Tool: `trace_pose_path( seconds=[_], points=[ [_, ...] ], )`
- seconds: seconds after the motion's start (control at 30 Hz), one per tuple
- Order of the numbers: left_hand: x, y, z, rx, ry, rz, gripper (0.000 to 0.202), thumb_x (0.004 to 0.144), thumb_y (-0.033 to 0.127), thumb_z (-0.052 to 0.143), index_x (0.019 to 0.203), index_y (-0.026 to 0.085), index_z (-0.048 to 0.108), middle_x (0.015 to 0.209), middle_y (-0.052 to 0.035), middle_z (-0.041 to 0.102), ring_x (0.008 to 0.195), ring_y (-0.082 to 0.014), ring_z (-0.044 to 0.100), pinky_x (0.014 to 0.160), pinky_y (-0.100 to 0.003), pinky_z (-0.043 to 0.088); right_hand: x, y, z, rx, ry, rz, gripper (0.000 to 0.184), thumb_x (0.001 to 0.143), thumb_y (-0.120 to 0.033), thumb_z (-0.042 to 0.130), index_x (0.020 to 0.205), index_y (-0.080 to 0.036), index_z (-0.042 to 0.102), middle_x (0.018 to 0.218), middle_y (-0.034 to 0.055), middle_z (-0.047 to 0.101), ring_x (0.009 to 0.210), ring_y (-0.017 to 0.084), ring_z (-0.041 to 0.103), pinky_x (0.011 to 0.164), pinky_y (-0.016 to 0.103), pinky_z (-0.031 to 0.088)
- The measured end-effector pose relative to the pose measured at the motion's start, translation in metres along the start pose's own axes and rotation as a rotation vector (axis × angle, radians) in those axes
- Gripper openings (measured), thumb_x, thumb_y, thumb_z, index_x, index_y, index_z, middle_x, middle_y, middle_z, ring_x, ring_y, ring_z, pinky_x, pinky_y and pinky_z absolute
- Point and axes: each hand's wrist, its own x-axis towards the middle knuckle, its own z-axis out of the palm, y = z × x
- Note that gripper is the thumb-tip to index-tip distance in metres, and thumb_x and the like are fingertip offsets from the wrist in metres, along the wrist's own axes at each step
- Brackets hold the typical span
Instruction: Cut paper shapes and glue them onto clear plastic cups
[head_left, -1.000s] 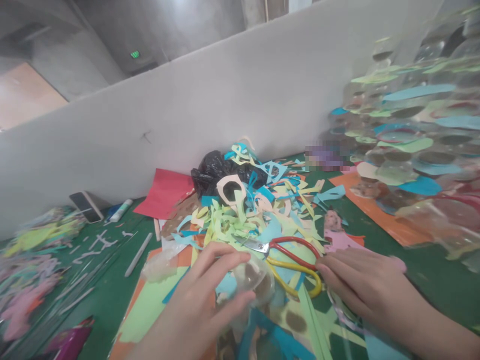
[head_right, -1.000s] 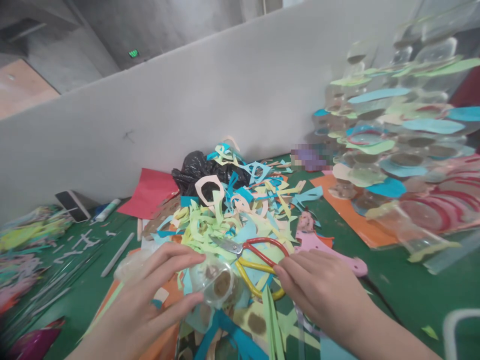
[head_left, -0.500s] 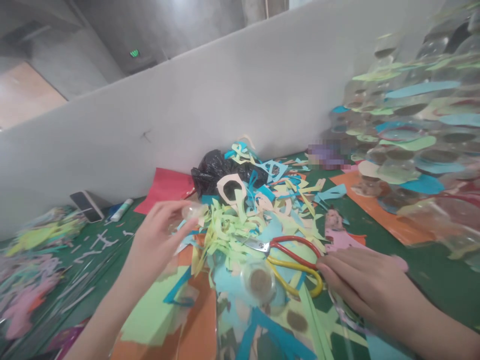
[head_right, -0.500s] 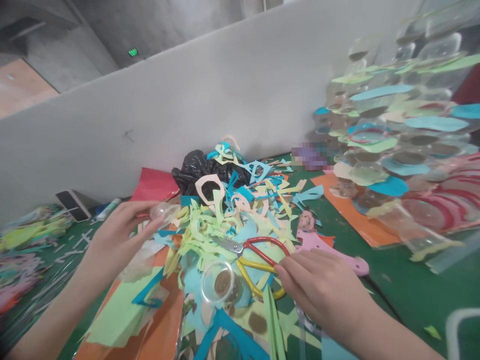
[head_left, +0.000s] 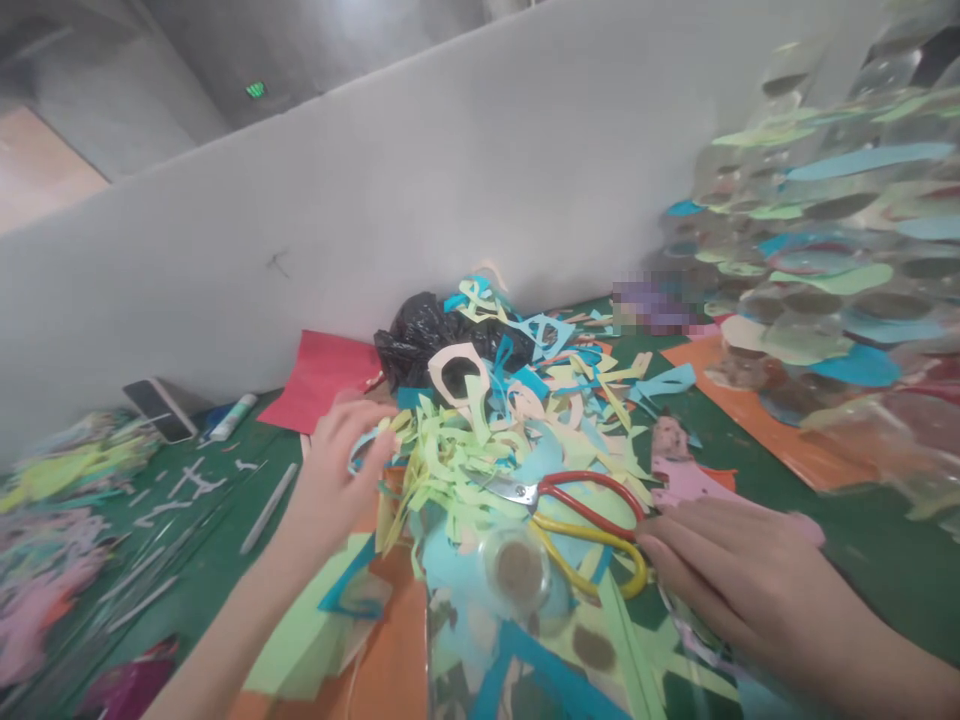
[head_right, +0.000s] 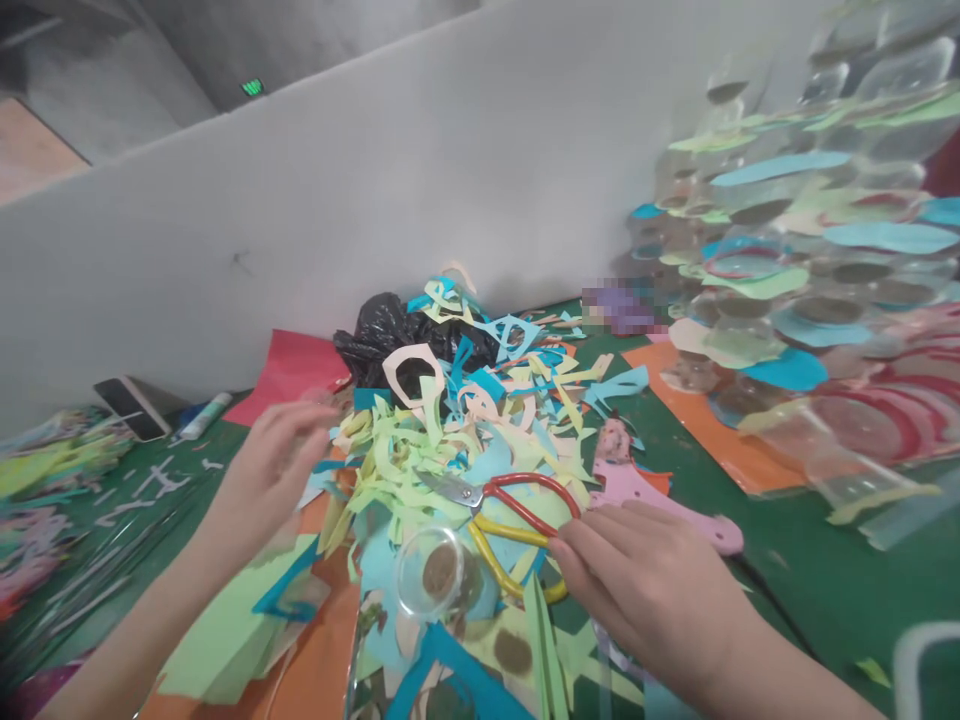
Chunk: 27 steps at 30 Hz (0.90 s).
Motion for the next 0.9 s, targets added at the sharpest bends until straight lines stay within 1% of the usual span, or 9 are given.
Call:
trace_pose_path(
  seconds=[0.07, 0.13, 0.2, 0.27, 0.37, 0.43, 0.5, 0.77, 0.9],
  points=[
    [-0.027, 0.035, -0.009, 0.048, -0.1, 0.211, 0.027, 0.095, 0.045, 0.049, 0.108, 0.029, 0.066, 0.108, -0.0048, 0.061, 0.105, -0.023, 0.056, 0.091, -0.036, 0.047, 0.0, -0.002, 0.0, 0.016, 0.002, -0.011, 0.042, 0.106, -0.021, 0.032, 0.073, -0.02, 0.058, 0.057, -0.0019, 0.06, 0.051, 0.011, 0.057, 0.052, 0.029, 0.035],
    [-0.047, 0.062, -0.014, 0.069, -0.17, 0.406, 0.028, 0.091, 0.051, 0.057, 0.111, 0.033, 0.066, 0.102, -0.0027, 0.063, 0.096, -0.0213, 0.056, 0.085, -0.033, 0.048, -0.001, -0.004, 0.001, 0.025, 0.008, -0.02, 0.043, 0.106, -0.021, 0.032, 0.07, -0.02, 0.055, 0.056, -0.0021, 0.058, 0.049, 0.011, 0.055, 0.051, 0.029, 0.033],
    [-0.058, 0.079, -0.013, 0.12, -0.229, 0.595, 0.037, 0.086, 0.052, 0.066, 0.116, 0.029, 0.064, 0.097, -0.0023, 0.064, 0.088, -0.0198, 0.056, 0.08, -0.031, 0.048, -0.001, -0.005, 0.001, 0.032, 0.011, -0.028, 0.043, 0.106, -0.022, 0.033, 0.069, -0.02, 0.055, 0.055, -0.0024, 0.057, 0.048, 0.011, 0.054, 0.051, 0.03, 0.032],
    [-0.06, 0.087, -0.008, 0.167, -0.238, 0.668, 0.038, 0.082, 0.047, 0.072, 0.111, 0.024, 0.065, 0.094, -0.0029, 0.064, 0.083, -0.0199, 0.054, 0.076, -0.03, 0.048, -0.002, -0.006, 0.001, 0.036, 0.012, -0.024, 0.042, 0.105, -0.022, 0.033, 0.069, -0.02, 0.055, 0.055, -0.0026, 0.056, 0.048, 0.011, 0.054, 0.051, 0.03, 0.031],
    [-0.058, 0.087, 0.002, 0.236, -0.298, 0.637, 0.028, 0.082, 0.038, 0.073, 0.105, 0.025, 0.066, 0.092, -0.0032, 0.063, 0.079, -0.0204, 0.052, 0.07, -0.031, 0.046, -0.001, -0.005, 0.0, 0.037, 0.007, -0.011, 0.042, 0.105, -0.022, 0.034, 0.069, -0.02, 0.055, 0.054, -0.003, 0.054, 0.048, 0.011, 0.053, 0.051, 0.03, 0.031],
    [-0.055, 0.085, 0.007, 0.261, -0.356, 0.618, 0.021, 0.084, 0.032, 0.07, 0.104, 0.025, 0.066, 0.087, -0.0026, 0.061, 0.076, -0.02, 0.05, 0.066, -0.03, 0.043, 0.0, -0.004, -0.001, 0.04, 0.007, -0.001, 0.041, 0.105, -0.021, 0.034, 0.07, -0.02, 0.055, 0.055, -0.0033, 0.055, 0.048, 0.011, 0.053, 0.051, 0.03, 0.031],
    [-0.054, 0.084, 0.009, 0.252, -0.38, 0.627, 0.017, 0.087, 0.027, 0.065, 0.104, 0.025, 0.066, 0.083, -0.0023, 0.059, 0.074, -0.0195, 0.048, 0.064, -0.029, 0.041, 0.001, -0.004, -0.002, 0.041, 0.021, 0.012, 0.041, 0.105, -0.021, 0.034, 0.07, -0.02, 0.054, 0.056, -0.0036, 0.056, 0.048, 0.011, 0.053, 0.051, 0.03, 0.031],
    [-0.055, 0.082, 0.012, 0.227, -0.381, 0.641, 0.014, 0.092, 0.024, 0.059, 0.106, 0.023, 0.064, 0.083, -0.0031, 0.056, 0.075, -0.0195, 0.045, 0.063, -0.029, 0.037, 0.002, -0.006, -0.003, 0.041, 0.042, 0.013, 0.043, 0.106, -0.022, 0.032, 0.07, -0.021, 0.055, 0.055, -0.0043, 0.058, 0.048, 0.011, 0.053, 0.051, 0.029, 0.031],
    [-0.059, 0.077, 0.015, 0.209, -0.356, 0.656, 0.02, 0.093, 0.02, 0.057, 0.113, 0.021, 0.062, 0.082, -0.0034, 0.053, 0.074, -0.0195, 0.043, 0.064, -0.029, 0.036, 0.002, -0.005, -0.003, 0.035, 0.05, 0.014, 0.045, 0.106, -0.022, 0.03, 0.068, -0.021, 0.055, 0.055, -0.0042, 0.058, 0.047, 0.011, 0.053, 0.051, 0.029, 0.032]
  ],
)
